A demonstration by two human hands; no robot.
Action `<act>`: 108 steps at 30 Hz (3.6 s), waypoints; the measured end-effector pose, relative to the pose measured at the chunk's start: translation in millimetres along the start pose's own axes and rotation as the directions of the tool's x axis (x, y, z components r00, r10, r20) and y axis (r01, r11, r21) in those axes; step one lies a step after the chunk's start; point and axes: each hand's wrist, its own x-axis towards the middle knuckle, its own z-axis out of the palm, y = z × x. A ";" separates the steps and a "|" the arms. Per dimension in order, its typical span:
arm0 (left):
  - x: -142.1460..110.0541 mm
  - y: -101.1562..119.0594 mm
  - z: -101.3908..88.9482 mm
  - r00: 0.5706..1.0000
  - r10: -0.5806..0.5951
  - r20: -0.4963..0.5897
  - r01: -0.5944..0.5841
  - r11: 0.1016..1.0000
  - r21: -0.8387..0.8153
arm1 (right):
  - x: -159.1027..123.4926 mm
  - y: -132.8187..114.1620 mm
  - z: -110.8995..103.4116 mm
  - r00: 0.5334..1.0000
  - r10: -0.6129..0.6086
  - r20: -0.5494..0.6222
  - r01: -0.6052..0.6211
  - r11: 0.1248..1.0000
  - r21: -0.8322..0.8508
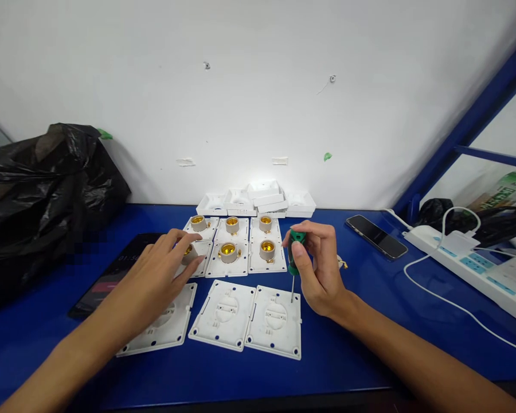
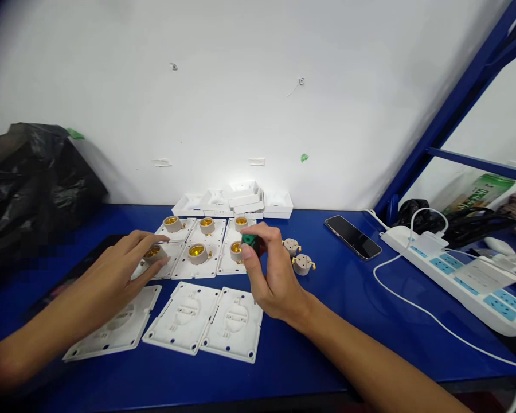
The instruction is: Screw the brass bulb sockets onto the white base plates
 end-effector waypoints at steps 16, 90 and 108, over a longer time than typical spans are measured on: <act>-11.4 98.2 -11.2 0.725 0.684 0.084 -0.662 0.725 -0.190 | 2.8 11.3 -2.9 0.985 0.097 -0.141 -0.087 0.993 0.074; 51.6 118.5 29.3 0.726 0.684 0.073 -0.645 0.713 -0.274 | 29.7 29.7 -14.7 0.881 0.014 -0.473 -0.110 0.978 -0.175; 47.9 124.0 24.6 0.713 0.694 0.096 -0.662 0.713 -0.231 | 36.7 38.0 -28.3 0.862 0.118 -0.493 -0.129 0.992 0.013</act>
